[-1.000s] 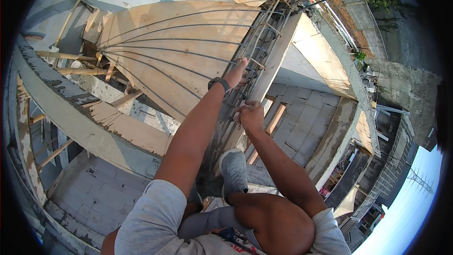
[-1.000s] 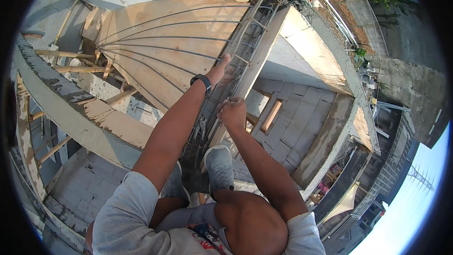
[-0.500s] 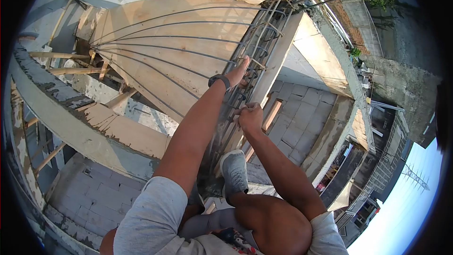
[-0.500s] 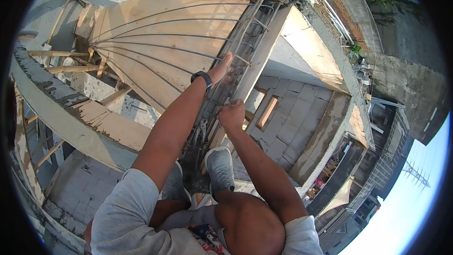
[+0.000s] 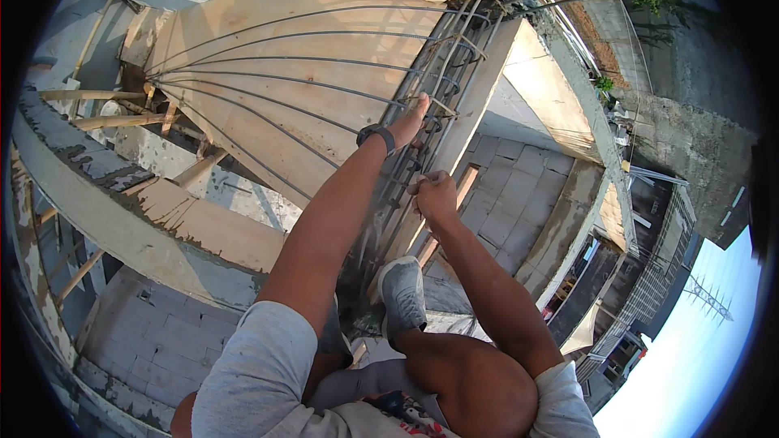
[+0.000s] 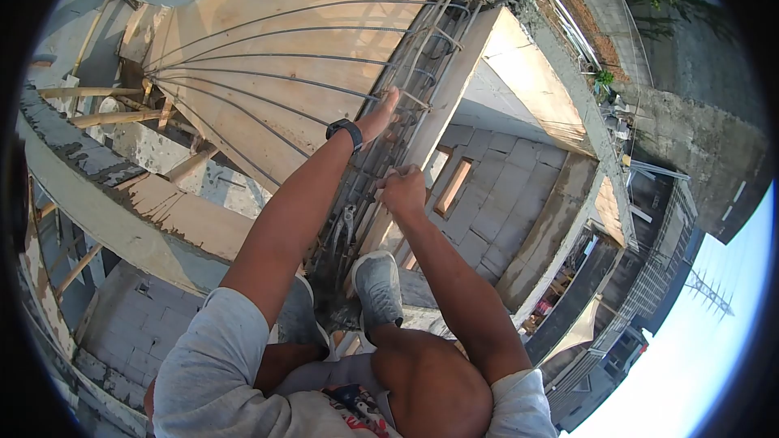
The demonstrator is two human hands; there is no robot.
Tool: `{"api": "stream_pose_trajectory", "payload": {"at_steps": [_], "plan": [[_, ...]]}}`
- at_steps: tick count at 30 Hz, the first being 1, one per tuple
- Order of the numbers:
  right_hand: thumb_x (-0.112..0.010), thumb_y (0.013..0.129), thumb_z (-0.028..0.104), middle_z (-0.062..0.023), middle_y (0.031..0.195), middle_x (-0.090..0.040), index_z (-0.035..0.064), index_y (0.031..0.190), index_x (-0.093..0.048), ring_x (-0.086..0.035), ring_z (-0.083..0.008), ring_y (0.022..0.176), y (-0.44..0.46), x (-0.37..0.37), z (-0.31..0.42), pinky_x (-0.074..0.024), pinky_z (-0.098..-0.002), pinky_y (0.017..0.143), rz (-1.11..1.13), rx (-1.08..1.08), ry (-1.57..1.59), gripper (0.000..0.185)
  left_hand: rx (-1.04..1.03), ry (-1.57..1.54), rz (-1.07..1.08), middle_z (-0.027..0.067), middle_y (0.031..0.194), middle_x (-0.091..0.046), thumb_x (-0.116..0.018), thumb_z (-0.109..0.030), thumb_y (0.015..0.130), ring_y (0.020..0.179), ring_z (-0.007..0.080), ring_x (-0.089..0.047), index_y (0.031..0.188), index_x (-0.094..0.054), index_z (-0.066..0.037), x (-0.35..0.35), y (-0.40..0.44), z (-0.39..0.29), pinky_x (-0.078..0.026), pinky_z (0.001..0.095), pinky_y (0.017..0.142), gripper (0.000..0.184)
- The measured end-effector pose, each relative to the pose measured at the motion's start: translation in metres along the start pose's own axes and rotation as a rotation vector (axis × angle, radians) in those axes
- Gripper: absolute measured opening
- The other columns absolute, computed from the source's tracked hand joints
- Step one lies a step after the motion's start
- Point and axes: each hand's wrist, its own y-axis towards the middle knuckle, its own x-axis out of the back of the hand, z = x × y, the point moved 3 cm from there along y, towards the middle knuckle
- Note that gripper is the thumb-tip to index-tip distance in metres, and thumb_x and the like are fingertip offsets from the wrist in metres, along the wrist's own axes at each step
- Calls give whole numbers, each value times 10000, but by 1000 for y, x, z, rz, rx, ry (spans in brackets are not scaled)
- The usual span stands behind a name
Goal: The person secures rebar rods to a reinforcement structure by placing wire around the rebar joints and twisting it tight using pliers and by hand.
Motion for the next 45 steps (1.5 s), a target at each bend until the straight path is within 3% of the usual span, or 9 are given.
{"api": "stream_pose_trajectory", "payload": {"at_steps": [4, 7, 10, 20, 25, 31, 38, 41, 45], "plan": [[-539, 868, 47, -168, 730, -679, -94, 1084, -503, -636, -216, 512, 0, 5, -3, -467, -334, 406, 26, 37, -70, 261, 73, 148, -29, 145, 1636, -42, -75, -847, 848, 1492, 322, -148, 1562, 75, -143, 10, 21, 21, -208, 480, 1170, 1014], [-546, 839, 44, -182, 721, -676, -115, 1118, -507, -664, -230, 548, -4, 11, 7, -485, -335, 430, 60, 65, -122, 323, 47, 272, -136, 231, 1552, -290, 67, -935, 698, 1462, 398, -207, 1570, -78, -177, 5, 11, 15, -164, 477, 1186, 1165], [-546, 827, 68, -204, 712, -671, -118, 1089, -529, -678, -257, 567, -2, 12, 12, -515, -352, 489, 75, 100, -210, 321, 46, 143, -134, 233, 1548, -305, -144, -867, 835, 1464, 349, -229, 1567, -90, -92, 7, 14, 24, -190, 463, 1176, 1068], [-560, 835, 167, -306, 939, -666, -47, 1050, -572, -657, -449, 932, 3, 8, 3, -504, -494, 845, -78, 327, -546, 304, 110, 476, -319, 372, 1389, -435, -463, -772, 833, 1333, 416, -438, 1362, -398, 182, -4, -57, 10, -361, 393, 1096, 1093], [-561, 833, 164, -307, 932, -665, -55, 1059, -569, -662, -449, 912, 10, 9, -3, -512, -495, 837, -67, 294, -497, 315, 209, 628, -335, 327, 1187, -602, -463, -764, 838, 1115, 413, -597, 1285, -485, 171, -8, -53, 15, -470, 396, 963, 1036], [-574, 836, 175, -312, 944, -666, -58, 1079, -561, -664, -451, 923, 3, 12, 12, -518, -497, 852, -45, 336, -657, 337, 321, 72, -158, 116, 871, -635, -542, -707, 850, 747, 186, -592, 1117, -639, 80, 1, -41, 39, -521, 341, 662, 836], [-583, 840, 193, -303, 964, -672, -67, 1120, -548, -660, -459, 940, 6, 10, 18, -516, -499, 865, -38, 337, -774, 384, 339, 2, -251, 139, 942, -687, -714, -604, 792, 798, 172, -646, 1046, -683, 46, 0, -46, 37, -488, 299, 574, 698], [-564, 836, 153, -285, 909, -682, -87, 1125, -534, -698, -402, 814, 17, 7, 2, -551, -459, 767, -43, 418, -667, 376, 374, 54, -247, 150, 933, -702, -752, -591, 758, 813, 173, -658, 1021, -692, 51, 1, -55, 21, -504, 303, 608, 696], [-522, 836, 92, -224, 769, -677, -112, 1151, -499, -681, -278, 595, -8, -1, 16, -537, -379, 576, 118, 111, -163, 375, 313, 316, -333, 156, 877, -713, -800, -537, 724, 783, 206, -663, 950, -701, 72, 2, -43, 33, -512, 325, 671, 658]]}}
